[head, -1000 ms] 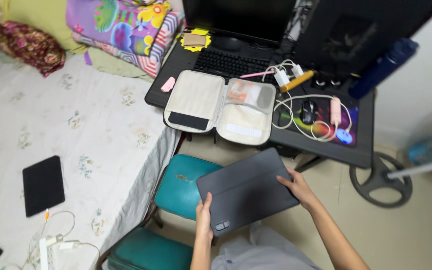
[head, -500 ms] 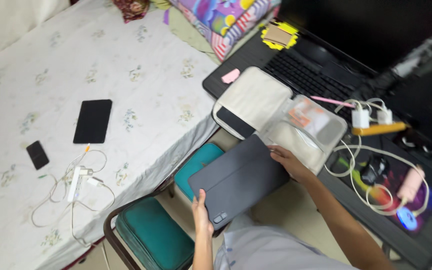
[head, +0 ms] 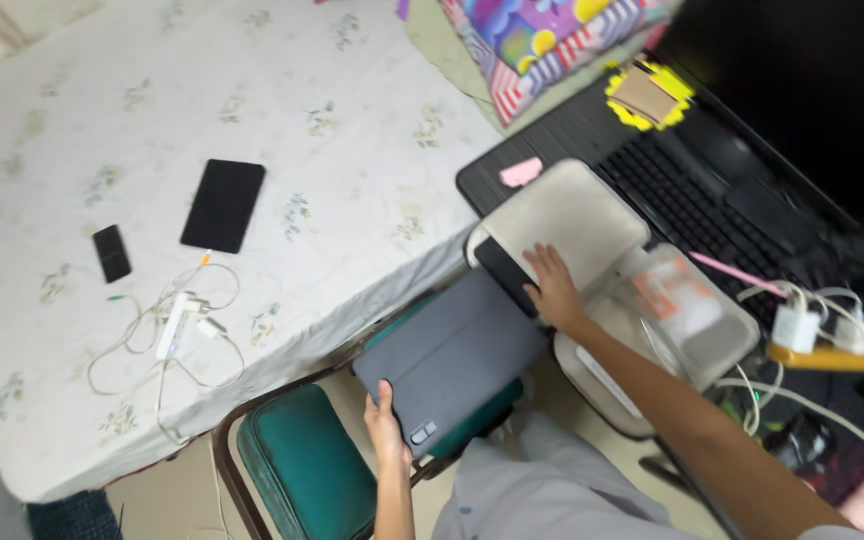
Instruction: The person packs various electronic devices and accessories into a beige laptop bag. They place a white keyboard, a tablet in a black case, a laptop in a sleeve, a power strip, and multiple charging cables into the bag's compartments.
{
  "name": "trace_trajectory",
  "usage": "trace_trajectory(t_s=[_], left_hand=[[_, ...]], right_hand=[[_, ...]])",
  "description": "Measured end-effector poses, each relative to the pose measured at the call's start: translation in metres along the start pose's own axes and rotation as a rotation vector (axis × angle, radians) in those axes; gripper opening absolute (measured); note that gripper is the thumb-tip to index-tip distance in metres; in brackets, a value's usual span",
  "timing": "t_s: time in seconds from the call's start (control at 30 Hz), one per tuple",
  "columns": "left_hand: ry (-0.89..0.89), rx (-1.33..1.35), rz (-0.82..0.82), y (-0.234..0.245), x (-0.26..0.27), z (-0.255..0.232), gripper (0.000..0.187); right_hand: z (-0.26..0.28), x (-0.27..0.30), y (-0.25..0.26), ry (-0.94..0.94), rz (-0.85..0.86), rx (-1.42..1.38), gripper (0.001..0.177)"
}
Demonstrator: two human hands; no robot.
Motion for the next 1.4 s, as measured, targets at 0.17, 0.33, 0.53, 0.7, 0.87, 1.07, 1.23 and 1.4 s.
trace_trajectory(t_s=[0.17, 0.33, 0.53, 0.7, 0.87, 1.07, 1.23, 1.4], left_hand=[[-0.031, 0.025, -0.063, -0.009, 0.002, 0.013, 0.05], [-0.045, 0.018, -0.091, -0.018, -0.003, 0.017, 0.048], [-0.031, 0.005, -0.054, -0.036, -0.018, 0.019, 0.047], [-0.065, 0.005, -0.013, -0.047, -0.031, 0.026, 0.043], [-0.079, -0.013, 0.003, -0.045, -0.038, 0.027, 0.044], [-0.042, -0.007, 0.019, -0.045, -0.045, 0.027, 0.048], [-0.029, -0.07, 0.072, -0.057, -0.052, 0.025, 0.051], [-0.007, -0.079, 0.105, -0.081, -0.076, 0.041, 0.052]], right_hand=[[0.012, -0.011, 0.0, 0.016, 0.177, 0.335, 0.076], [0.0, -0.003, 0.0, 0.076, 0.16, 0.512, 0.067], [-0.011, -0.007, -0.007, 0.145, 0.117, 0.52, 0.06], [-0.019, 0.0, -0.013, 0.162, 0.03, 0.389, 0.048], [-0.022, 0.004, -0.022, 0.203, 0.027, 0.439, 0.039], [-0.017, -0.019, -0.004, 0.101, -0.084, 0.208, 0.021], [0.001, -0.026, 0.03, -0.048, -0.194, 0.004, 0.003], [0.006, -0.021, 0.055, -0.092, -0.191, -0.087, 0.003]])
Point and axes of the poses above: each hand's wrist, its own x-axis away from the middle knuckle, its own y-axis out of the back of the hand, z = x × y, the point moved 2 cm from there along -x, towards the middle knuckle, and after that the axes turned 15 degrees about x, right-handed, at the moved point
